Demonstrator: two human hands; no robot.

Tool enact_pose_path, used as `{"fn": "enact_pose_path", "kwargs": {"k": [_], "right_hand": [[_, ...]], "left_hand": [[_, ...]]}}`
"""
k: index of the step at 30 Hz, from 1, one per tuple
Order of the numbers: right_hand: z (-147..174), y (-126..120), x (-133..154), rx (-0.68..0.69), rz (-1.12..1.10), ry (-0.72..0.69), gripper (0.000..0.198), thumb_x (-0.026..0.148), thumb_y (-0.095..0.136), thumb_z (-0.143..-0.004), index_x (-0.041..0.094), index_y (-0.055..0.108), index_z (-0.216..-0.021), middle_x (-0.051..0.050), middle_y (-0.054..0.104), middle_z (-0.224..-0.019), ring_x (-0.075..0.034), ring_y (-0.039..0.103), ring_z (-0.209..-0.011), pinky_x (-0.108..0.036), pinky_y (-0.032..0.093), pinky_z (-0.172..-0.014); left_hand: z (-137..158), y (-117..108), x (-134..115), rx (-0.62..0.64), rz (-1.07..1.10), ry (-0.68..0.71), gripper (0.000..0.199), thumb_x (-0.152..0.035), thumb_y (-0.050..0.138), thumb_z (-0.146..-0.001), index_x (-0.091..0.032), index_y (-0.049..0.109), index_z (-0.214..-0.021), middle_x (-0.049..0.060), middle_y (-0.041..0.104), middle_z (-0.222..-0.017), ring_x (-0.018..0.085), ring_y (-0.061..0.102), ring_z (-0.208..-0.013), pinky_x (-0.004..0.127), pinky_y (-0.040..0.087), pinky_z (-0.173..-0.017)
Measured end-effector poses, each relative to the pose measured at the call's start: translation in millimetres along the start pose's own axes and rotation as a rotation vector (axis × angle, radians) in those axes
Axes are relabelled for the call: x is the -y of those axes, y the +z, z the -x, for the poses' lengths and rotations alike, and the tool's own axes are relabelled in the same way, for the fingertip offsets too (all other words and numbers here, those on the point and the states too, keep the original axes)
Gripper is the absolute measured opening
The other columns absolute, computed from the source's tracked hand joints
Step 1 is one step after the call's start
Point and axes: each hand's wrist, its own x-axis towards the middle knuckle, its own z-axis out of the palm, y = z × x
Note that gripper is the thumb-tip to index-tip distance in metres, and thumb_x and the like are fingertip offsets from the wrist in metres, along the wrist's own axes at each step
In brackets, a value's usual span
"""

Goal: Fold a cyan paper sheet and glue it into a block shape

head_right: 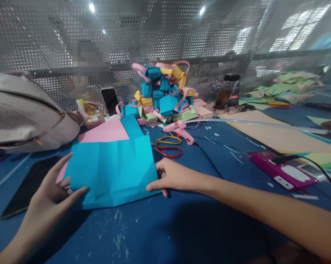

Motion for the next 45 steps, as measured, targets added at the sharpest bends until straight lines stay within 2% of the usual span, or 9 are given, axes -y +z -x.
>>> {"fn": "enact_pose_path", "kwargs": {"k": [5, 8, 11, 14, 18, 28, 35, 40, 45], "right_hand": [[-5, -5, -4, -0.103, 0.056, -0.106, 0.031, 0.042, 0.074, -0.078, 0.016, 0.059, -0.071, 0.002, 0.058, -0.055, -0.013, 0.059, -0.051, -0.022, 0.039, -0.051], [-7, -10, -5, -0.116, 0.115, -0.132, 0.033, 0.043, 0.074, -0.078, 0.016, 0.058, -0.068, 0.002, 0.057, -0.058, -0.013, 0.058, -0.053, -0.023, 0.039, -0.051], [-7, -12, -6, -0.122, 0.193, -0.143, 0.035, 0.044, 0.070, -0.082, 0.017, 0.056, -0.065, 0.002, 0.056, -0.056, -0.012, 0.055, -0.053, -0.023, 0.037, -0.051], [-6, -12, -8, -0.126, 0.247, -0.129, 0.038, 0.047, 0.066, -0.085, 0.017, 0.055, -0.066, 0.002, 0.055, -0.056, -0.012, 0.054, -0.051, -0.023, 0.036, -0.050], [-6, -11, -12, -0.152, 0.274, -0.081, 0.040, 0.051, 0.063, -0.086, 0.017, 0.053, -0.068, 0.002, 0.055, -0.056, -0.013, 0.056, -0.051, -0.024, 0.038, -0.051], [-8, -12, -14, -0.224, 0.476, -0.124, 0.041, 0.047, 0.062, -0.087, 0.019, 0.045, -0.063, 0.002, 0.051, -0.063, -0.012, 0.046, -0.058, -0.025, 0.031, -0.054], [-5, -8, -9, -0.222, 0.642, -0.224, 0.038, 0.041, 0.057, -0.093, 0.018, 0.045, -0.064, 0.000, 0.051, -0.072, -0.013, 0.046, -0.063, -0.027, 0.033, -0.058], [-4, -6, -11, -0.205, 0.766, -0.282, 0.037, 0.037, 0.052, -0.097, 0.017, 0.052, -0.066, -0.004, 0.055, -0.081, -0.015, 0.052, -0.070, -0.028, 0.037, -0.062], [-5, -3, -14, -0.224, 0.888, -0.314, 0.037, 0.037, 0.050, -0.099, 0.016, 0.059, -0.071, -0.005, 0.055, -0.083, -0.016, 0.056, -0.071, -0.029, 0.040, -0.062]], "left_hand": [[-4, -7, 19, 0.185, 0.086, -0.121, 0.101, -0.047, 0.073, -0.078, -0.026, 0.010, -0.154, -0.002, 0.068, -0.076, 0.021, 0.067, -0.072, 0.033, 0.058, -0.069], [-6, -9, 21, 0.226, -0.091, -0.183, 0.082, -0.052, 0.073, -0.077, -0.023, 0.036, -0.144, 0.003, 0.074, -0.088, 0.025, 0.069, -0.079, 0.034, 0.058, -0.070], [-6, -8, 12, 0.353, -0.220, -0.147, 0.041, -0.054, 0.071, -0.077, -0.022, 0.067, -0.102, 0.003, 0.075, -0.085, 0.025, 0.070, -0.078, 0.033, 0.057, -0.070], [-4, -8, 6, 0.443, -0.283, -0.101, 0.032, -0.055, 0.069, -0.078, -0.025, 0.073, -0.084, 0.003, 0.076, -0.090, 0.027, 0.071, -0.085, 0.034, 0.057, -0.075], [3, -11, 13, 0.363, -0.445, -0.114, 0.038, -0.058, 0.074, -0.069, -0.029, 0.077, -0.093, 0.005, 0.075, -0.105, 0.031, 0.069, -0.098, 0.037, 0.058, -0.081], [1, -4, 9, 0.320, -0.553, 0.057, 0.044, -0.056, 0.052, -0.087, -0.022, 0.051, -0.059, -0.002, 0.050, -0.060, 0.015, 0.045, -0.054, 0.025, 0.039, -0.049], [-4, -4, 13, 0.403, -0.662, 0.152, 0.048, -0.050, 0.043, -0.092, -0.022, 0.030, -0.056, -0.005, 0.035, -0.055, 0.014, 0.039, -0.052, 0.028, 0.036, -0.057], [-5, -8, 17, 0.540, -0.744, 0.228, 0.047, -0.048, 0.040, -0.097, -0.021, 0.036, -0.059, -0.004, 0.041, -0.057, 0.016, 0.047, -0.059, 0.036, 0.039, -0.078], [-2, -7, 20, 0.520, -0.893, 0.338, 0.047, -0.046, 0.038, -0.099, -0.020, 0.038, -0.059, -0.003, 0.045, -0.055, 0.017, 0.047, -0.056, 0.038, 0.036, -0.074]]}}
